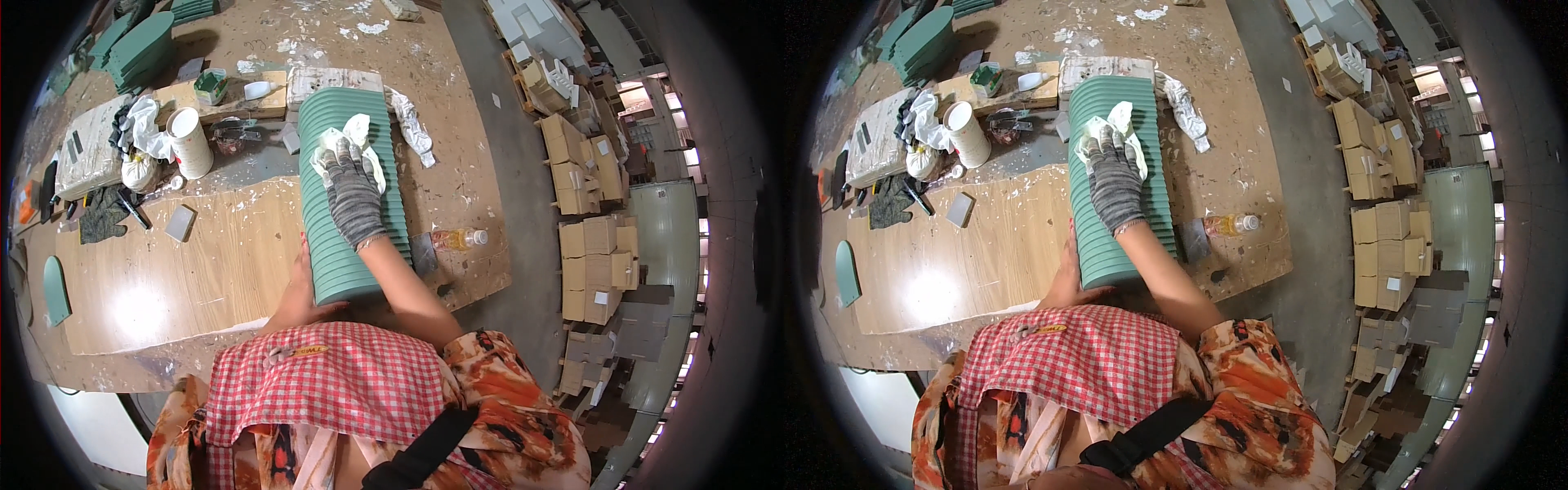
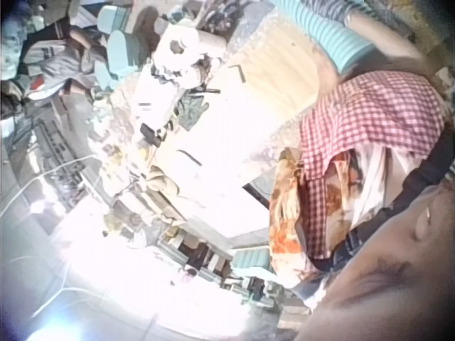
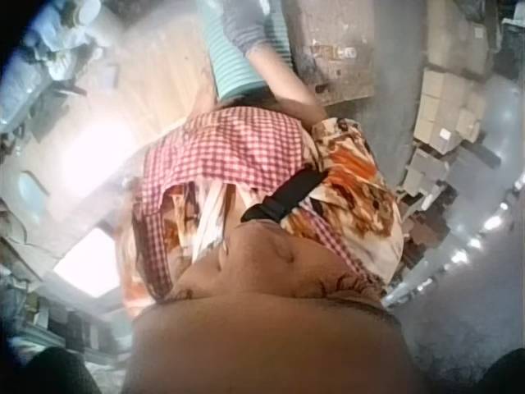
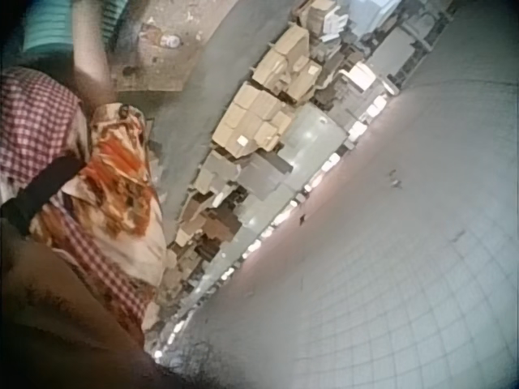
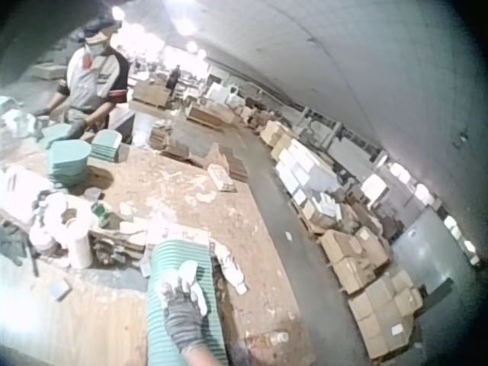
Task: The person applies liquid from a bottle to a cloth and wipes the surface and edges of curved green foam blocks stacked on a workbench.
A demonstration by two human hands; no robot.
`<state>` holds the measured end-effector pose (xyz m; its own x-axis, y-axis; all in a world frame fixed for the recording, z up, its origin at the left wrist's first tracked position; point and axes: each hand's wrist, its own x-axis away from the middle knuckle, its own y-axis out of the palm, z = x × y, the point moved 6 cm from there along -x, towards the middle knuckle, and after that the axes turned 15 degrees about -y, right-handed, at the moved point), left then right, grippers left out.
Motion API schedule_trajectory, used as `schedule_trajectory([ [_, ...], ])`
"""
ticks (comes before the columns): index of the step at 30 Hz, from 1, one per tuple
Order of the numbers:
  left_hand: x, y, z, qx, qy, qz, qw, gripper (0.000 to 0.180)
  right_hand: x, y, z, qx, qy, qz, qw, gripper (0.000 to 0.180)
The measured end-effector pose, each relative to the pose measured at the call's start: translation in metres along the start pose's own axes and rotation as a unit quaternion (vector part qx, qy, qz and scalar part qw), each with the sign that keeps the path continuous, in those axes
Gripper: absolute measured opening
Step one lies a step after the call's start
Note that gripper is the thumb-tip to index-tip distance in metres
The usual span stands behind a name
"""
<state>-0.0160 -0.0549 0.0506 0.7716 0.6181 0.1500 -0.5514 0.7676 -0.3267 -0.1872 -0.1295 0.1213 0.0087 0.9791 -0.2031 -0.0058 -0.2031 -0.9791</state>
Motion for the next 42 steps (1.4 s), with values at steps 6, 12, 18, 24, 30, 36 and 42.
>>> schedule_trajectory([
  [6, 0.004, -0.006, -0.007, 0.021, -0.023, 0.013, 0.999, 0.138, 0.028, 0.007, 0.046, -0.083, 0.069, 0.022, 0.994, 0.051],
  [12, 0.003, -0.006, 0.000, 0.047, 0.005, 0.001, 0.999, 0.136, 0.023, 0.041, 0.041, -0.328, 0.060, 0.126, 0.934, 0.049],
  [18, -0.001, -0.002, 0.005, -0.003, 0.017, -0.002, 1.000, 0.136, 0.007, 0.059, 0.016, -0.611, -0.048, 0.302, 0.731, 0.043],
  [24, 0.000, 0.001, 0.008, 0.037, 0.010, -0.003, 0.999, 0.134, 0.061, 0.039, 0.099, -0.487, 0.124, 0.256, 0.826, 0.039],
  [30, 0.003, -0.005, 0.007, 0.000, 0.027, 0.010, 1.000, 0.134, 0.086, 0.014, 0.131, -0.064, 0.095, 0.123, 0.986, 0.032],
  [36, 0.000, 0.001, 0.017, 0.039, 0.027, -0.027, 0.998, 0.133, 0.079, -0.034, 0.162, -0.280, 0.161, 0.265, 0.909, 0.023],
  [42, 0.002, -0.003, 0.009, 0.006, 0.018, 0.001, 1.000, 0.133, 0.021, -0.033, 0.120, -0.210, 0.134, 0.103, 0.963, 0.026],
])
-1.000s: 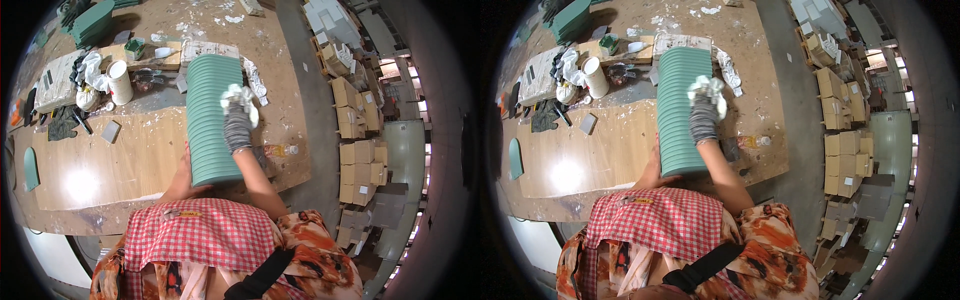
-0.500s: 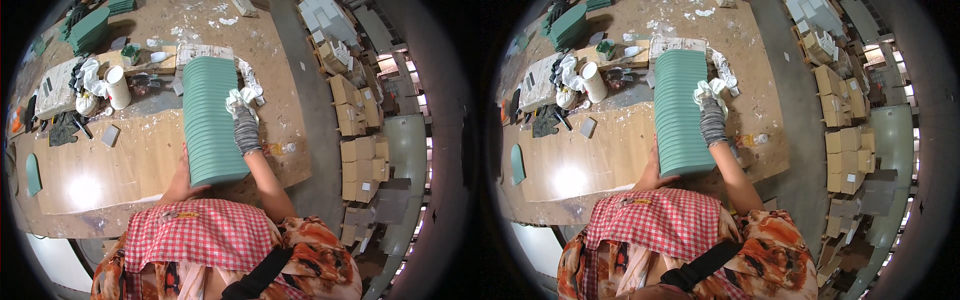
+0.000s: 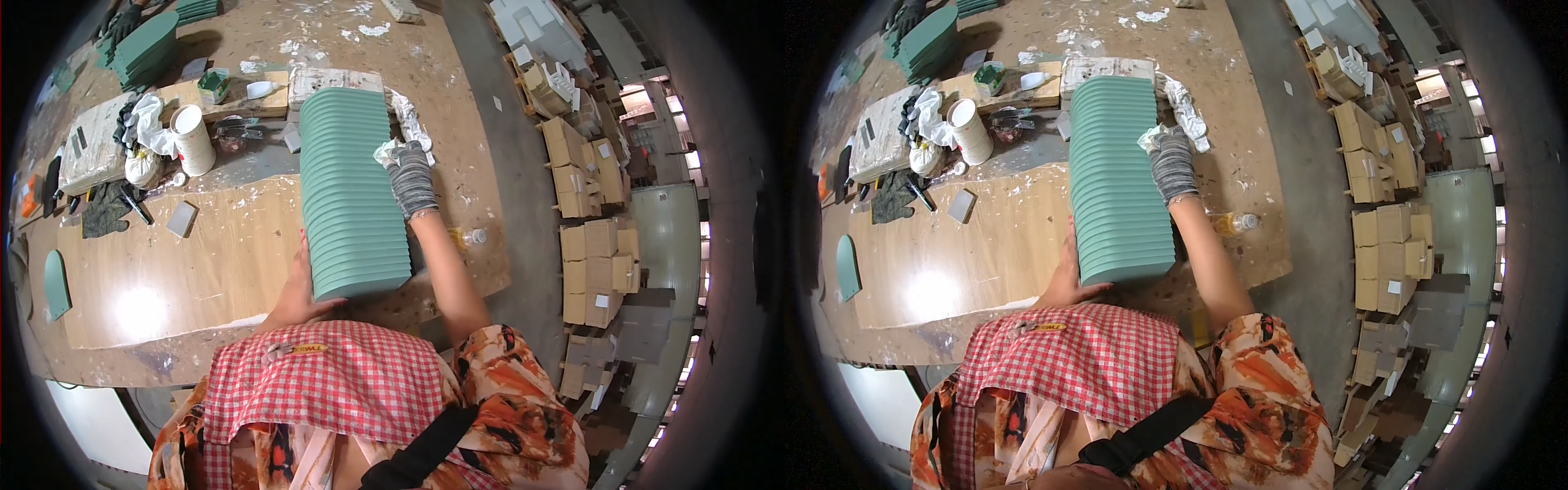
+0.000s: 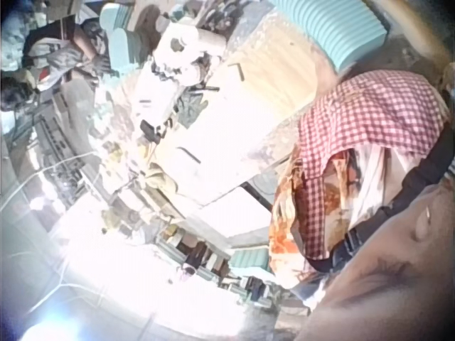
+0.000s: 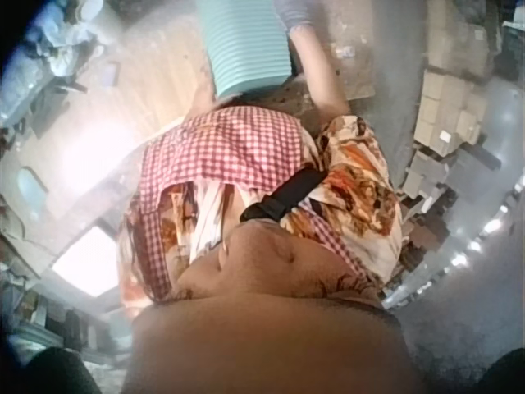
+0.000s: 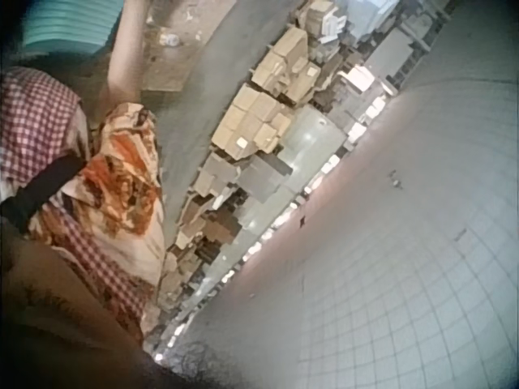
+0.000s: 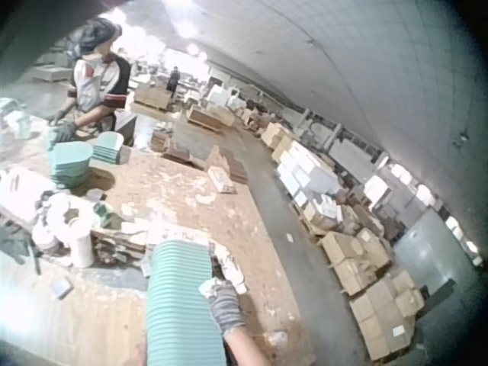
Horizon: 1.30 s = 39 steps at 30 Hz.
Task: The person applies liquid from a bottle to a cloth and wipes the surface and edges of curved green foam blocks stacked on a workbench.
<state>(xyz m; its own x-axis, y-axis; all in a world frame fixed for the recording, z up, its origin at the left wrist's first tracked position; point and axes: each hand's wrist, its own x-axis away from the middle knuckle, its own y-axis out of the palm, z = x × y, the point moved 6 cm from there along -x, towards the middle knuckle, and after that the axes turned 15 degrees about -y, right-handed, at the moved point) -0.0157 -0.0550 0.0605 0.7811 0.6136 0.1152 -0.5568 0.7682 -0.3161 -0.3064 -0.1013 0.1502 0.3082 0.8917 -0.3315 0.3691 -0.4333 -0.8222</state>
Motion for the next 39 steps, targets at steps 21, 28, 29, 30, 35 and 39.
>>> schedule_trajectory([
  [21, -0.001, 0.002, 0.000, 0.008, 0.013, -0.005, 1.000, 0.132, 0.011, 0.005, 0.006, -0.112, -0.038, -0.006, 0.993, 0.019],
  [28, 0.002, -0.002, -0.001, 0.003, 0.017, 0.007, 1.000, 0.133, 0.023, -0.005, -0.008, -0.025, -0.168, -0.022, 0.985, 0.021],
  [29, 0.002, -0.002, -0.002, 0.004, 0.009, 0.004, 1.000, 0.134, 0.025, -0.009, -0.005, -0.078, -0.154, 0.001, 0.985, 0.018],
  [30, 0.001, -0.004, -0.003, 0.004, 0.007, 0.005, 1.000, 0.134, 0.026, -0.011, -0.002, -0.131, -0.138, 0.025, 0.981, 0.015],
  [35, -0.002, 0.004, 0.002, 0.017, 0.035, -0.003, 0.999, 0.132, 0.016, -0.010, 0.047, -0.311, 0.044, 0.079, 0.946, 0.014],
  [39, -0.003, 0.003, 0.003, 0.010, 0.002, -0.008, 1.000, 0.132, 0.004, -0.006, -0.006, -0.048, 0.012, 0.005, 0.999, 0.024],
])
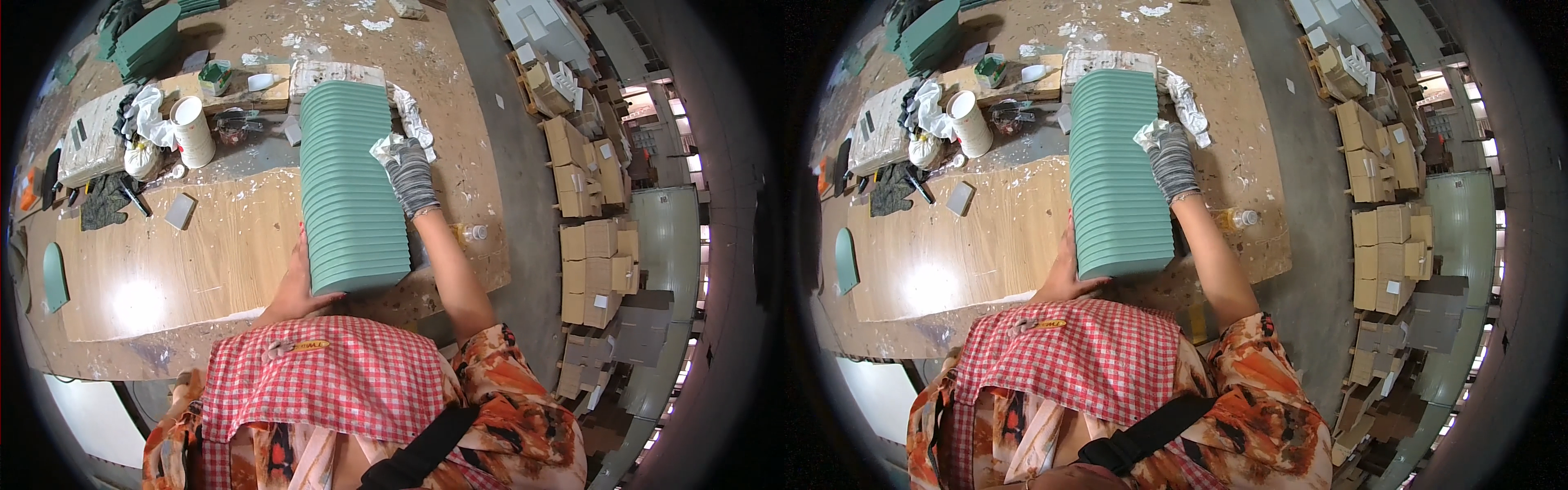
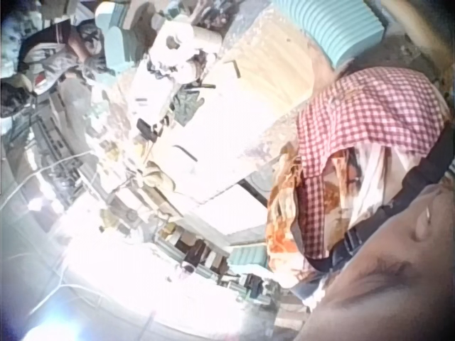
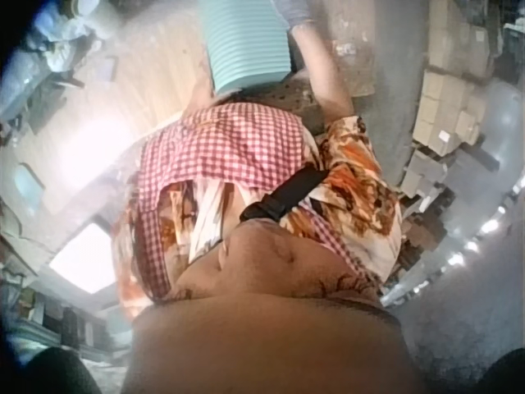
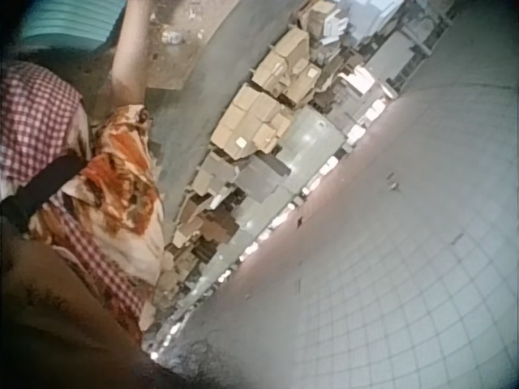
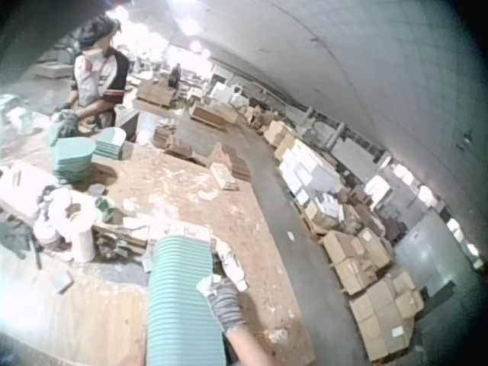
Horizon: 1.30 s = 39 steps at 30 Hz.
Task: The person applies liquid from a bottle to a cloth and wipes the surface and edges of curved green foam blocks stacked on a workbench.
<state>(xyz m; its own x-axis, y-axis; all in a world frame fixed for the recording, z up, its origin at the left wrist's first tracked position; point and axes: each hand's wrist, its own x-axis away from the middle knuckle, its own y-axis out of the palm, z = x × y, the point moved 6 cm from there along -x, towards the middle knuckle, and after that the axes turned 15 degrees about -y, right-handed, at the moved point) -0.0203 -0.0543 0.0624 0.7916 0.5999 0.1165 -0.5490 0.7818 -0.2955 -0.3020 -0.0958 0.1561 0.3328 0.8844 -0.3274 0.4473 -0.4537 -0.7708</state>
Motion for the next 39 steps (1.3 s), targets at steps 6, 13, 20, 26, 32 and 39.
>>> schedule_trajectory([
  [6, 0.004, -0.004, -0.004, 0.008, 0.004, 0.010, 1.000, 0.132, -0.009, 0.016, 0.021, 0.059, -0.009, -0.121, 0.991, 0.033],
  [13, 0.005, -0.003, -0.012, 0.009, -0.015, 0.004, 1.000, 0.133, -0.026, 0.037, -0.003, 0.172, 0.016, -0.292, 0.941, 0.039],
  [20, 0.001, 0.003, -0.001, 0.031, -0.033, -0.028, 0.999, 0.133, -0.008, 0.020, 0.035, 0.244, 0.076, -0.144, 0.956, 0.046],
  [26, 0.003, -0.002, -0.003, 0.004, -0.007, -0.004, 1.000, 0.133, 0.005, 0.002, 0.036, -0.049, 0.117, 0.006, 0.992, 0.037],
  [32, 0.003, -0.001, 0.002, 0.005, -0.021, -0.015, 1.000, 0.134, -0.013, 0.026, 0.054, 0.152, 0.036, -0.076, 0.985, 0.046],
  [39, 0.005, -0.004, -0.002, 0.003, 0.016, 0.019, 1.000, 0.133, -0.006, 0.020, 0.010, 0.184, -0.065, 0.007, 0.981, 0.020],
])
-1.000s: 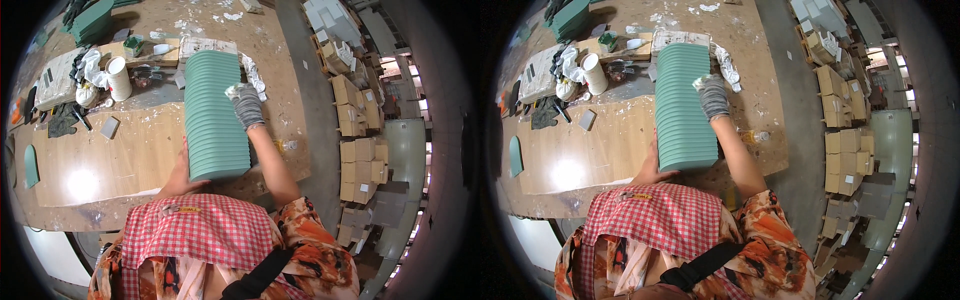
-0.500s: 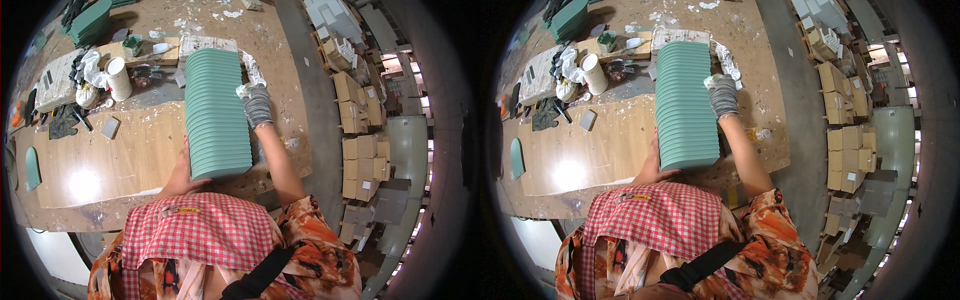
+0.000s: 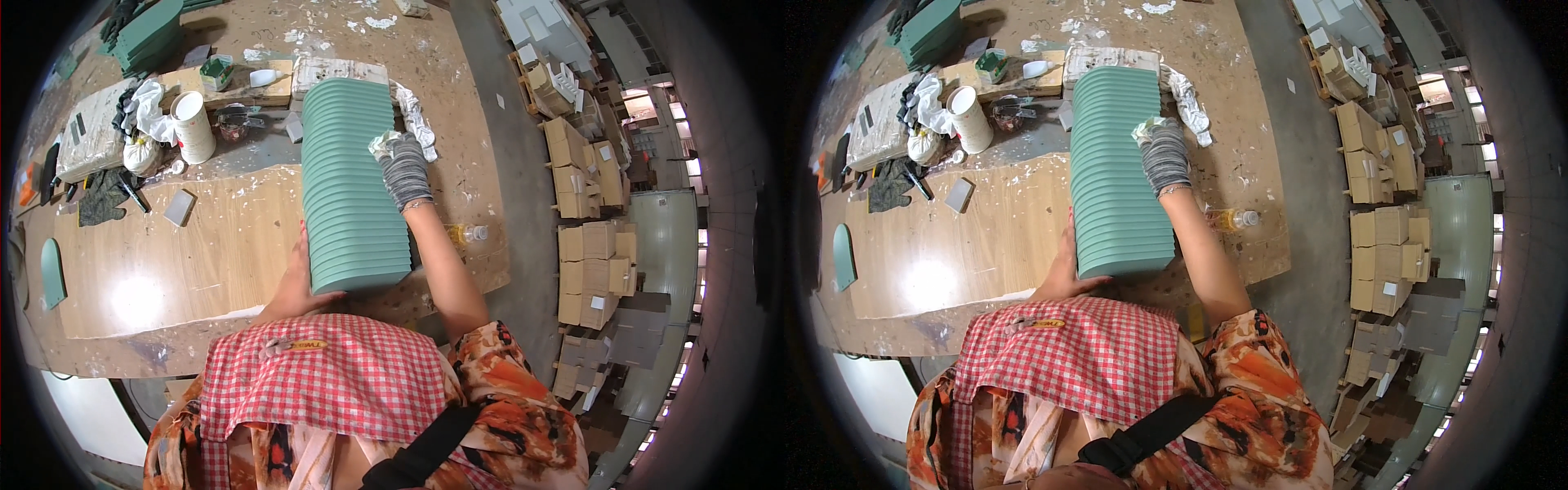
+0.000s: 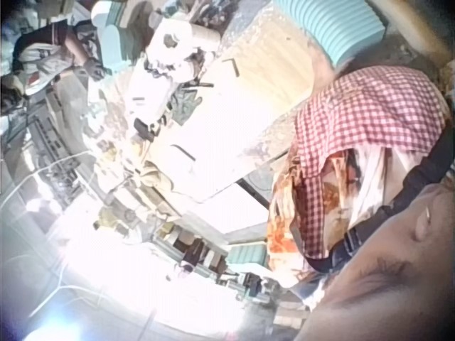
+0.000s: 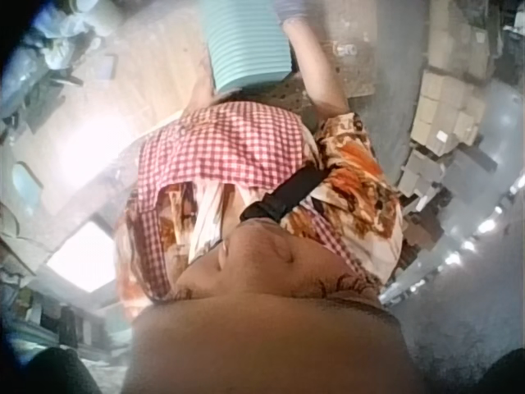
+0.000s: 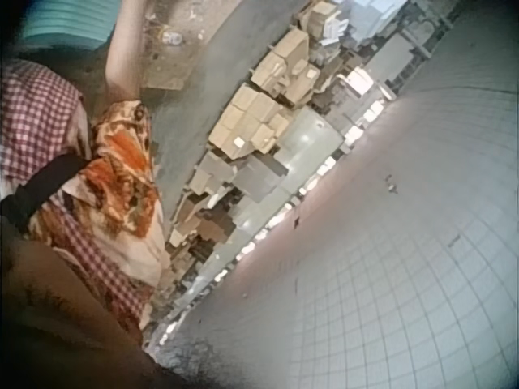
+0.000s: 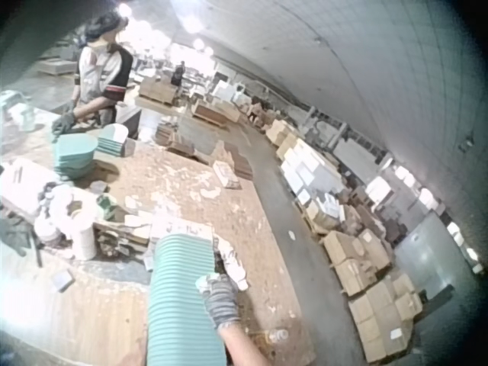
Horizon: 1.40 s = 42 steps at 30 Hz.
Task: The person applies liquid from a bottle to a cloth and wipes the surface and edges of curved green foam blocks stacked on a workbench.
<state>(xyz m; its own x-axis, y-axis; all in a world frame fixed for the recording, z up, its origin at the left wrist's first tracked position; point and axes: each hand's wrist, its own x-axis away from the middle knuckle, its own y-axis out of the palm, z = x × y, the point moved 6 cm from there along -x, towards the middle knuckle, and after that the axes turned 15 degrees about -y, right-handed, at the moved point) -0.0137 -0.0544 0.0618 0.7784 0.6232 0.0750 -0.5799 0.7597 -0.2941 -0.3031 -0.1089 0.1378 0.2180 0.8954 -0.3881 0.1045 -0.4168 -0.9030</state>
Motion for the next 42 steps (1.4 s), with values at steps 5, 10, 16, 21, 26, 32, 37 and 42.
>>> schedule_trajectory([
  [5, -0.001, 0.002, 0.004, -0.001, -0.032, -0.025, 0.999, 0.133, 0.005, -0.001, 0.019, -0.155, 0.087, -0.070, 0.982, 0.040],
  [10, 0.009, -0.011, -0.020, -0.010, -0.073, 0.007, 0.997, 0.133, -0.028, 0.016, -0.052, 0.033, 0.012, -0.236, 0.971, 0.041],
  [16, -0.002, 0.001, 0.004, -0.012, -0.021, -0.017, 1.000, 0.133, 0.004, -0.010, 0.015, -0.154, 0.160, -0.079, 0.972, 0.031],
  [21, 0.003, -0.004, -0.002, -0.012, -0.039, -0.013, 0.999, 0.133, -0.009, -0.004, -0.015, -0.089, 0.094, -0.128, 0.983, 0.033],
  [26, -0.002, 0.005, 0.000, -0.002, -0.075, -0.053, 0.996, 0.132, -0.005, 0.006, 0.028, 0.036, 0.140, -0.217, 0.965, 0.044],
  [32, 0.001, -0.002, -0.003, -0.002, -0.013, -0.006, 1.000, 0.131, -0.002, -0.021, -0.016, -0.032, 0.047, -0.141, 0.988, 0.034],
  [37, -0.005, 0.005, 0.002, 0.005, -0.030, -0.036, 0.999, 0.133, 0.015, -0.018, 0.007, -0.444, 0.126, 0.079, 0.884, 0.008],
  [42, 0.001, -0.003, -0.003, 0.002, -0.010, 0.002, 1.000, 0.132, 0.015, 0.004, 0.011, -0.302, 0.084, 0.047, 0.948, 0.033],
])
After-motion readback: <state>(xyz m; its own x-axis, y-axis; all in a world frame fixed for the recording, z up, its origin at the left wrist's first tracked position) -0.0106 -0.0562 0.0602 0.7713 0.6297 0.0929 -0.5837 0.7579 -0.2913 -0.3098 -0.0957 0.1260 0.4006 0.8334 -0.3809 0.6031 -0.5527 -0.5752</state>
